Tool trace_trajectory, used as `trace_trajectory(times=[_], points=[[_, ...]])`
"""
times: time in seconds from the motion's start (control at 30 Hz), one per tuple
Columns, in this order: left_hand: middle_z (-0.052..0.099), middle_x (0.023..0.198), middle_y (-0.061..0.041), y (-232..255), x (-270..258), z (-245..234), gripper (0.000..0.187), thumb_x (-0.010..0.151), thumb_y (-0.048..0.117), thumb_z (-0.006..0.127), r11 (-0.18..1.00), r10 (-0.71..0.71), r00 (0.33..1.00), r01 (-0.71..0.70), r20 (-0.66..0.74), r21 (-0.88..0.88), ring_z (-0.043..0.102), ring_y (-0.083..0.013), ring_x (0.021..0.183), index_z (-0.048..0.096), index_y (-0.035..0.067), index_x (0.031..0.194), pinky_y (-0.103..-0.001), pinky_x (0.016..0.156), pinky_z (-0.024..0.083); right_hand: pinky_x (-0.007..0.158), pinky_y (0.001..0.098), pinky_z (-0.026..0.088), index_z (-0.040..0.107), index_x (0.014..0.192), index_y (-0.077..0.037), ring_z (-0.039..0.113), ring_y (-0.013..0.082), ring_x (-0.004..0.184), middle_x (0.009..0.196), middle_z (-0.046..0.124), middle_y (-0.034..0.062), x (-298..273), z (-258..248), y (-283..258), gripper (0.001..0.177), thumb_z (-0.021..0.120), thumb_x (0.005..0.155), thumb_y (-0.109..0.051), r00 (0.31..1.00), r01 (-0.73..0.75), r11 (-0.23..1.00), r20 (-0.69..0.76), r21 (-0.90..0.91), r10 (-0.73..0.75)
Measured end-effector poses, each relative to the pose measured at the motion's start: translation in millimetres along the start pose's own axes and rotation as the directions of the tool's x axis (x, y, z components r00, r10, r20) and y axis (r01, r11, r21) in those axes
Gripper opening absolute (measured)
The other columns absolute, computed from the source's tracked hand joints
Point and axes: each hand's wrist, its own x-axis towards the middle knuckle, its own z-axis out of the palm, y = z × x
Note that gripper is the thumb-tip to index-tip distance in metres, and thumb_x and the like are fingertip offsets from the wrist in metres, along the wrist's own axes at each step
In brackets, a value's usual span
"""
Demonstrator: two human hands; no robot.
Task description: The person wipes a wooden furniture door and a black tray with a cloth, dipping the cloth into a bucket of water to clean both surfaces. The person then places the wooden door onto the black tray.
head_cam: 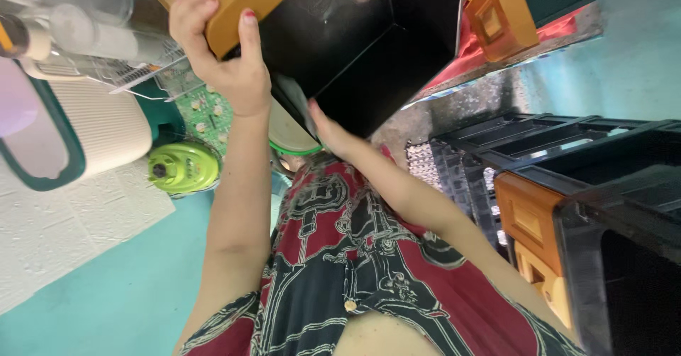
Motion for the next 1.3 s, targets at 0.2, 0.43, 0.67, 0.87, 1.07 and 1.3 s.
trace_trajectory(times=[0.2, 0.43, 0.67, 0.87, 1.07, 1.3], points=[[0.058, 0.128, -0.009, 2.9, 3.9, 21.5, 0.035, 0.095, 0.004, 0.083, 0.996, -0.084, 0.996, 0.083, -0.031, -0.027, 0.055, -0.0269, 0.124, 0.060, 0.007, 0.122, -0.040, 0.113, 0.039, 0.119, 0.0352, 0.034, 0.031, 0.158, 0.002, 0.046, 0.0251, 0.143, 0.154, 0.051, 0.0172, -49.1, -10.4, 15.4, 0.074, 0.051, 0.100, -0.040, 0.964, 0.203, 0.897, -0.082, -0.393, -0.254], [0.056, 0.140, -0.009, 38.7, 4.6, 43.7, 0.046, 0.096, 0.009, 0.087, 0.998, -0.003, 1.000, 0.001, 0.022, 0.060, 0.049, -0.0289, 0.134, 0.058, 0.011, 0.130, -0.040, 0.118, 0.034, 0.098, 0.0368, 0.053, 0.059, 0.130, 0.007, 0.071, 0.0307, 0.110, 0.119, 0.073, 0.0241, -33.3, -2.5, -18.7, 0.052, 0.067, 0.080, -0.002, 0.886, 0.232, 0.771, -0.199, -0.593, -0.420], [0.057, 0.138, -0.012, 47.9, 13.7, 17.8, 0.059, 0.078, -0.006, 0.073, 0.999, 0.033, 0.984, -0.039, 0.174, 0.032, 0.045, -0.0362, 0.138, 0.057, 0.007, 0.133, -0.046, 0.124, 0.030, 0.082, 0.0444, 0.057, 0.066, 0.119, 0.004, 0.069, 0.0476, 0.097, 0.103, 0.070, 0.0282, -52.2, 9.4, -6.9, 0.036, 0.065, 0.084, -0.003, 0.671, 0.294, 0.572, -0.261, -0.766, -0.694], [0.063, 0.126, -0.012, 105.5, 21.5, -11.1, 0.050, 0.077, -0.014, 0.062, 0.988, 0.157, 0.974, -0.156, 0.163, -0.018, 0.052, -0.0330, 0.126, 0.059, 0.006, 0.123, -0.048, 0.124, 0.033, 0.085, 0.0446, 0.057, 0.062, 0.123, 0.005, 0.067, 0.0469, 0.102, 0.113, 0.068, 0.0285, -78.1, 40.6, -28.0, 0.045, 0.065, 0.078, -0.003, 0.617, 0.296, 0.526, -0.260, -0.797, -0.742], [0.056, 0.124, -0.010, 135.3, 59.2, -60.1, 0.052, 0.076, -0.015, 0.060, 0.950, 0.212, 0.977, -0.203, 0.014, -0.236, 0.052, -0.0273, 0.122, 0.054, 0.006, 0.124, -0.043, 0.123, 0.032, 0.086, 0.0436, 0.058, 0.062, 0.113, 0.004, 0.068, 0.0420, 0.100, 0.108, 0.069, 0.0227, -109.4, 85.7, -70.8, 0.044, 0.064, 0.070, 0.000, 0.489, 0.257, 0.323, -0.166, -0.911, -0.856], [0.058, 0.123, -0.016, 87.0, 81.5, -30.7, 0.075, 0.058, -0.014, 0.053, 0.537, -0.366, 0.931, 0.227, 0.019, -0.813, 0.061, -0.0333, 0.118, 0.050, -0.002, 0.131, -0.038, 0.102, 0.050, 0.068, 0.0379, 0.056, 0.062, 0.093, -0.008, 0.072, 0.0250, 0.083, 0.094, 0.069, 0.0084, -190.9, 89.3, -155.1, 0.020, 0.066, 0.074, -0.004, 0.394, -0.282, -0.078, -0.041, -0.956, -0.918]])
